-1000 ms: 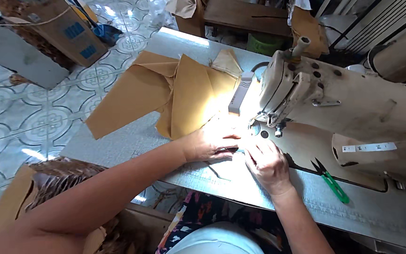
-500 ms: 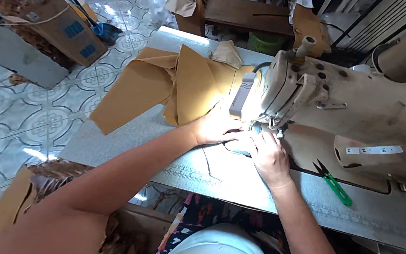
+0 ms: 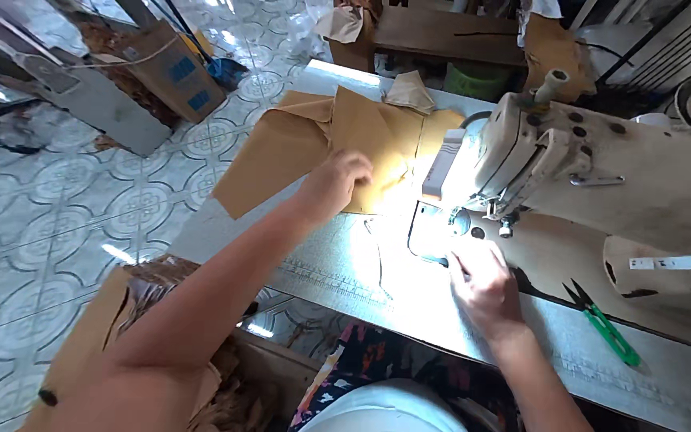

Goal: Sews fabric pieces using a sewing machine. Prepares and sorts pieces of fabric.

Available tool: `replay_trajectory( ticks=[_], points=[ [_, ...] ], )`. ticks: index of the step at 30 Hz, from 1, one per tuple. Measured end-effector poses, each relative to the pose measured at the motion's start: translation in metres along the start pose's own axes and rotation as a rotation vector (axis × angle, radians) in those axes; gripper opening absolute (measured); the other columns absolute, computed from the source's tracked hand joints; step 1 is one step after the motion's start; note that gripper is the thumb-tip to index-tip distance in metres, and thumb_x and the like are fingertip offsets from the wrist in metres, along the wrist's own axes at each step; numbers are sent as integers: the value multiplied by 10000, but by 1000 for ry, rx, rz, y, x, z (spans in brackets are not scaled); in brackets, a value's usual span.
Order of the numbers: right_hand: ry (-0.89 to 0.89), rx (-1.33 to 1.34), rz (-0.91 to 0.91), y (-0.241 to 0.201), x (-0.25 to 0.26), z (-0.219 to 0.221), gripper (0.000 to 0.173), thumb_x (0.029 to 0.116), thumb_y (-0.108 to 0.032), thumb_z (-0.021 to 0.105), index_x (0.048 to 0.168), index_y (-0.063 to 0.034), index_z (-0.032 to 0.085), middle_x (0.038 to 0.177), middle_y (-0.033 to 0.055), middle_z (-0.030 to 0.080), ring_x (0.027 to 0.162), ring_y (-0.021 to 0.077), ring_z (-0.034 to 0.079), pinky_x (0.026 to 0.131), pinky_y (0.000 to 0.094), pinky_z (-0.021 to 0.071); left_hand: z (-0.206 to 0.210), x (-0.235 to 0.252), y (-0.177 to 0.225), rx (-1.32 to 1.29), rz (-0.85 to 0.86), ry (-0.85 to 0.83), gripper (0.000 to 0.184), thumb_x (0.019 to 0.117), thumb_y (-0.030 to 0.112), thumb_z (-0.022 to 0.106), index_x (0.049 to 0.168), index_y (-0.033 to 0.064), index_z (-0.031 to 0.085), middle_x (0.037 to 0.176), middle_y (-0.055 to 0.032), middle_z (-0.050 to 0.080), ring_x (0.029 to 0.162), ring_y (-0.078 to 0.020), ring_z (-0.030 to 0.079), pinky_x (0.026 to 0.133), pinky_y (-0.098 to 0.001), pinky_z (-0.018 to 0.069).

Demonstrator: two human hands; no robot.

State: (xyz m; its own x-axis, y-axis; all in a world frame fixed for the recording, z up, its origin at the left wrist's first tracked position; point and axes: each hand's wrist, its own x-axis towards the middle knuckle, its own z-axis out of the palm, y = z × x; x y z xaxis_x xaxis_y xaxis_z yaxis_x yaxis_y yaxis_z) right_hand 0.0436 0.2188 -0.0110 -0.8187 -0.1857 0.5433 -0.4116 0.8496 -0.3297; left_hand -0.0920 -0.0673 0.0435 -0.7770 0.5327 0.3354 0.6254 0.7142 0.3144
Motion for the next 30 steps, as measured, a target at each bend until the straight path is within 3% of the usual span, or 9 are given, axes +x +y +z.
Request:
replay_trajectory(
  ticks=[6, 9, 11, 14, 19, 23, 25, 28, 30],
  points=[
    [-241, 137, -276, -57, -23, 4, 382, 1049, -406, 514, 1287, -188, 718, 1331, 18, 702, 1219, 197, 670, 976, 377, 563, 10, -52, 39, 38, -8, -163, 434, 882, -160, 584, 1224, 66, 727, 1292, -129, 674, 1235, -340, 617, 1056, -480, 503],
    [-195, -19, -192, -36, -43, -14, 330, 1043, -374, 529, 1150, -179, 772, 1214, 22, 752, 1070, 228, 722, 866, 431, 575, -1, -55, 69, 111, 67, -318, 392, 907, -71, 650, 1252, 102, 719, 1174, -119, 720, 1091, -326, 683, 943, -469, 562],
    [-165, -116, -89, -12, -55, -38, 293, 1018, -295, 555, 1029, -124, 793, 1105, 71, 769, 1031, 281, 726, 874, 466, 584, -7, -51, 87, 156, 73, -480, 327, 1010, 71, 601, 1317, 149, 681, 1090, -105, 726, 1009, -301, 704, 880, -455, 577],
    [-127, -209, 66, 20, -60, -67, 299, 998, -242, 541, 919, -65, 768, 977, 115, 754, 970, 317, 713, 812, 466, 579, 14, -45, 98, 186, 245, -416, 201, 1044, 151, 561, 1147, 129, 733, 910, -95, 718, 849, -292, 712, 734, -475, 580],
    [-60, -11, 109, -4, -46, -68, 262, 1006, -220, 572, 1005, -71, 788, 1059, 94, 764, 1020, 255, 714, 897, 407, 576, 46, -33, 111, -11, 276, -230, 227, 1061, 171, 511, 1048, 102, 726, 1154, -68, 701, 1065, -222, 678, 894, -420, 560],
    [-155, 67, -104, -38, -53, -29, 285, 1036, -344, 564, 1109, -175, 780, 1204, 13, 751, 1102, 190, 705, 904, 387, 565, 68, -35, 95, -91, 263, -23, 226, 1044, 150, 531, 1101, 52, 728, 1105, -92, 731, 1090, -241, 684, 983, -420, 528],
    [-141, -95, -116, -27, -58, -31, 298, 1029, -347, 561, 1027, -154, 788, 1136, 37, 768, 1047, 233, 721, 867, 439, 572, 71, -36, 88, -90, 276, 9, 237, 1047, 184, 541, 1118, 54, 727, 1164, -99, 724, 1168, -242, 662, 1044, -397, 505],
    [-145, -308, 70, 7, -51, -66, 306, 997, -272, 570, 877, -53, 747, 951, 134, 746, 954, 365, 707, 766, 553, 546, 73, -40, 95, -104, 254, -65, 286, 1059, 270, 530, 1123, 74, 728, 1279, -91, 683, 1257, -233, 613, 1069, -404, 487],
    [-133, -312, 179, 13, -42, -81, 326, 1002, -282, 553, 901, -47, 756, 1008, 128, 761, 1002, 373, 705, 818, 550, 545, 74, -38, 107, -110, 250, -82, 286, 1037, 290, 565, 1089, 62, 730, 1273, -107, 687, 1248, -250, 625, 1048, -422, 505]
  ],
)
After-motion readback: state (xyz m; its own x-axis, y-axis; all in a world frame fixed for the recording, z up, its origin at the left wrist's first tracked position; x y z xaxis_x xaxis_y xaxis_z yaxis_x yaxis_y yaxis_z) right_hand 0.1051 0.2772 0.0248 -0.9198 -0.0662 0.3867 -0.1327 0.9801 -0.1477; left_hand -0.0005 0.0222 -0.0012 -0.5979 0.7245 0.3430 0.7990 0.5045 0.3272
